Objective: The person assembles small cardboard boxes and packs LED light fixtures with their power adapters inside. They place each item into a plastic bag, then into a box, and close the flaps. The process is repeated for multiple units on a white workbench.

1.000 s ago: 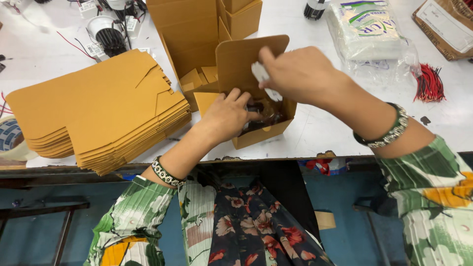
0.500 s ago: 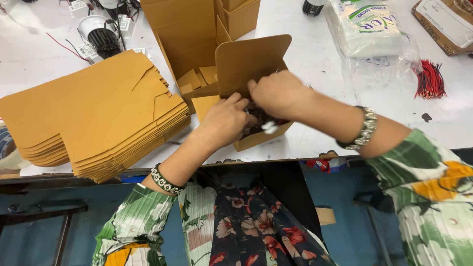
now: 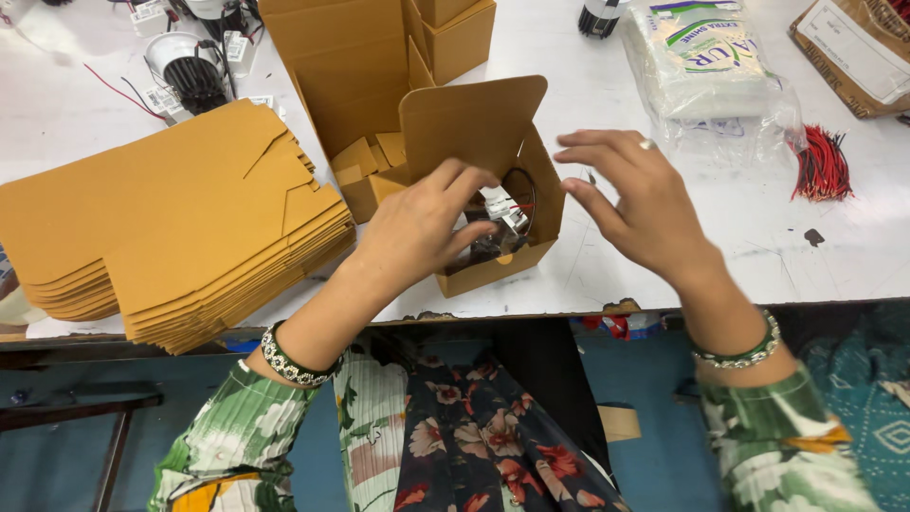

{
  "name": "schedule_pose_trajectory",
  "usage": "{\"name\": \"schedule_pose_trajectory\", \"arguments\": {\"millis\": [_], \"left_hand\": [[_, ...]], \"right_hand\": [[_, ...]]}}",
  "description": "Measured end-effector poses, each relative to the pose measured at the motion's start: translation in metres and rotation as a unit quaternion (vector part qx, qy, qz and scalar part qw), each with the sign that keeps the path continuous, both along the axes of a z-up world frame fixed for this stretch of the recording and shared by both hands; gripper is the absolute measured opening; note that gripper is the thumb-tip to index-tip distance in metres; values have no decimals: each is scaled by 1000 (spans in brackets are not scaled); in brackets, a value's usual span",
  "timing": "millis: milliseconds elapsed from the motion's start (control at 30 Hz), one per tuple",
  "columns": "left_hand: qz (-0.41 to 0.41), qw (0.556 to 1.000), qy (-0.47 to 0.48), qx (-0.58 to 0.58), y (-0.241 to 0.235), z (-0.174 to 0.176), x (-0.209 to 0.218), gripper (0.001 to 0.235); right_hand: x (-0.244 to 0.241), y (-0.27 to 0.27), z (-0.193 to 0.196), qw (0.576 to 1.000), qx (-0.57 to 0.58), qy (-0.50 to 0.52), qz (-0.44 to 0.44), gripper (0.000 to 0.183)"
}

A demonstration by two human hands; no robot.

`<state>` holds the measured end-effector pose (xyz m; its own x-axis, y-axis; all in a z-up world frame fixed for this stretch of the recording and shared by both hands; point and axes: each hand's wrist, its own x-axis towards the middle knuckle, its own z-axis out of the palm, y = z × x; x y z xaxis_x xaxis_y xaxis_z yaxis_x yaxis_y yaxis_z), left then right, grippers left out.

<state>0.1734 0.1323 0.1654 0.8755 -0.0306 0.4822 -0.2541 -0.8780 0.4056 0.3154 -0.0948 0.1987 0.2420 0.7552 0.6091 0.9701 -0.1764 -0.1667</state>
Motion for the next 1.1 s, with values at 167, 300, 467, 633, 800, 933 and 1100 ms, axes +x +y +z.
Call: {"name": "schedule_pose_trajectory", "arguments": {"millis": [167,300,467,633,800,933,1100], "left_hand": [[-18,999,-45,22,-15,0,16,16],[7,999,6,49,-19,-10,34,15],[-18,992,117,39,-30,-21,39,22],[-19,995,84,44,-39,-34,44,36],[-24,983,132,122,-46,-47,57,11],[-51,975,160,144,-42,-41,59,23],[-69,960,259,74,-39,-12,38,26]], "right_hand": [[5,-11,-47,972,110,206,-20,27],[14,-4,-83,924,165,345,22,37],[32,13,-118,835,180,509,108,52],[38,25,-137,792,150,565,175,64],[50,38,-147,716,151,637,242,69],[62,53,-154,643,155,687,300,71],[66,49,-166,601,183,708,321,72]]}}
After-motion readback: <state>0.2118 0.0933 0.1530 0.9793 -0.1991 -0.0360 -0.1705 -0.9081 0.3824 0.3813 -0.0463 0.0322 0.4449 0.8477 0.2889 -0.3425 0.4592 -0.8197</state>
